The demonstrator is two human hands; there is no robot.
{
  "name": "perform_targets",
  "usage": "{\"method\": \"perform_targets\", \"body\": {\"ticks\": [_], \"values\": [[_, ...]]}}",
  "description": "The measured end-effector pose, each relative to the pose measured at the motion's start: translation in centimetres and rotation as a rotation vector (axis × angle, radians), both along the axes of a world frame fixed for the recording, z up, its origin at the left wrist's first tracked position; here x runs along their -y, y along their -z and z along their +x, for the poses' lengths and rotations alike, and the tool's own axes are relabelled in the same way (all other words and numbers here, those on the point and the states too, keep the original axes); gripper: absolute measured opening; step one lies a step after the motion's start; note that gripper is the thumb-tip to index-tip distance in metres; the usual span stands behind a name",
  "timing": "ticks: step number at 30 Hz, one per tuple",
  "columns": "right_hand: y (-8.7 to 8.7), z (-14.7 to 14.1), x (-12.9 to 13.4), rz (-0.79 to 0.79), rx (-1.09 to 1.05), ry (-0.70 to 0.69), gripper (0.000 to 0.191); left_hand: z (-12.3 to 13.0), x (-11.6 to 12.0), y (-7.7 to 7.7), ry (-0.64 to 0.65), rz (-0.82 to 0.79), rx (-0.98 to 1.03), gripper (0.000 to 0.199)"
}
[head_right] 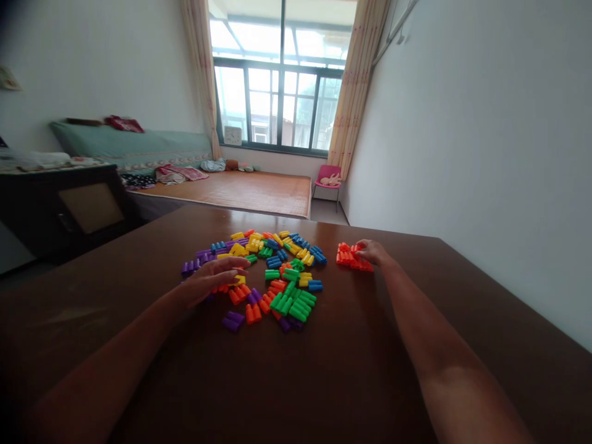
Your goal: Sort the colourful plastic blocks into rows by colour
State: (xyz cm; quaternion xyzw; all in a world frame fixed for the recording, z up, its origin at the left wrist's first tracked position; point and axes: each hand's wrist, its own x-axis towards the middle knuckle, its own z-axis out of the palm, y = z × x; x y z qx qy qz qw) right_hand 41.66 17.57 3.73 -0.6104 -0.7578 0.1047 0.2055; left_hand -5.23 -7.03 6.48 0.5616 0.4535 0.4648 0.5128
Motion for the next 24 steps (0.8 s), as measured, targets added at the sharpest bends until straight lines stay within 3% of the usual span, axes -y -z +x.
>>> {"method": "perform_targets", "body": {"ticks": [4,6,10,17,22,24], "values": [[-0.3,0.8,0.1,-0.032,-0.118,-0.078,0.046,-0.1,-0.1,0.1,0.011,0.009,-0.018,0.045],[-0.6,1.2,0.2,-0.034,-0.158,-0.047,0.046,-0.1,-0.1,0.0,0.019,0.017,-0.024,0.044],[-0.9,1.3,0.4,-0.049,0.0,0.123,0.028,0.0,0.0,0.0,0.039,0.025,-0.026,0.043],[-0.6,-0.2,1.2,-0.08,0.135,0.112,0.04,-0.5,0.0,0.1,0.029,0.03,0.013,0.044],[-2.6,-2.4,2.4,0.059,0.158,0.213,0.034,-1.7,-0.5,-0.3,-0.239,0.123,0.095,0.041],[-3.7,-5.5,3.8,0.153,0.132,0.115,0.035,-2.1,-0.9,-0.2,-0.382,0.168,0.14,0.036]]}}
